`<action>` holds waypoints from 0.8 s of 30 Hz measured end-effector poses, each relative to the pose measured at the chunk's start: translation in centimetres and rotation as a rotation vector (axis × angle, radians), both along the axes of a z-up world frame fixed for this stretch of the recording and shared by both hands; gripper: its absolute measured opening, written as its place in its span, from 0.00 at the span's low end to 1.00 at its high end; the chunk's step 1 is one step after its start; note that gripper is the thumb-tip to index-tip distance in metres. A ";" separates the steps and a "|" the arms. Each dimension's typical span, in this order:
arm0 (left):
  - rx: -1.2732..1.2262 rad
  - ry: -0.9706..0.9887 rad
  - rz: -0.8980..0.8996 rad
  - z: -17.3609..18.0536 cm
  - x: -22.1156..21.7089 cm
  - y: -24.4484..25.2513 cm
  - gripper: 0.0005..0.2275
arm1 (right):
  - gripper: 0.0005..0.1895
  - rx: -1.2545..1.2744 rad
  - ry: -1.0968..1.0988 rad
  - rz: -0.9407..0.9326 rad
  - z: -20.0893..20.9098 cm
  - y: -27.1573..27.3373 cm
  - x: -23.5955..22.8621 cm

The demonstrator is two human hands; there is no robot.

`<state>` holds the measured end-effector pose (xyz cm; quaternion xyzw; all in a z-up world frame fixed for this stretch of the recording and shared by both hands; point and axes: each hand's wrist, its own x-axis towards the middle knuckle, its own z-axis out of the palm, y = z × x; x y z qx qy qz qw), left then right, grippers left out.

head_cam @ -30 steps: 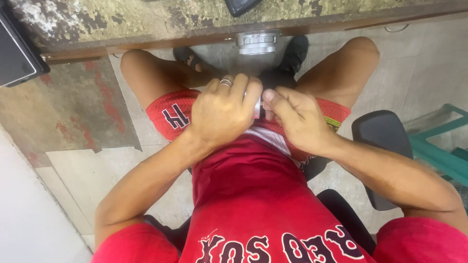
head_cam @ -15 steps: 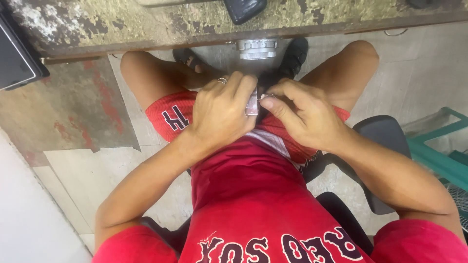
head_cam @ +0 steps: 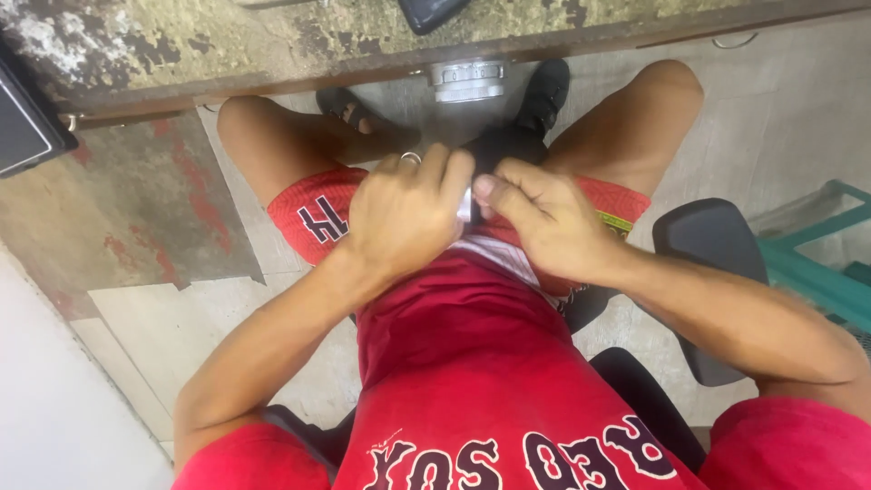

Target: The person is filing a key blank with a hand file and then testing the key in a padlock to see if it works.

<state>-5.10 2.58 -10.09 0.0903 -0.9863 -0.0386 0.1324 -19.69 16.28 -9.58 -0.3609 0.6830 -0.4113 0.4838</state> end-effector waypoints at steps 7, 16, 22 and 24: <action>-0.174 0.132 -0.011 0.0 0.5 0.7 0.12 | 0.19 0.169 -0.249 -0.129 -1.1 0.9 1.1; 0.094 0.082 0.122 1.3 -0.3 0.3 0.09 | 0.06 -0.333 0.134 0.047 1.3 -0.7 -1.5; 0.901 -0.129 0.173 3.5 -0.8 -0.4 0.07 | 0.08 -0.672 0.526 0.153 0.0 0.0 -1.5; 1.235 -0.267 0.174 4.4 -1.1 -1.0 0.06 | 0.10 -0.714 0.593 0.172 0.6 -0.2 -1.3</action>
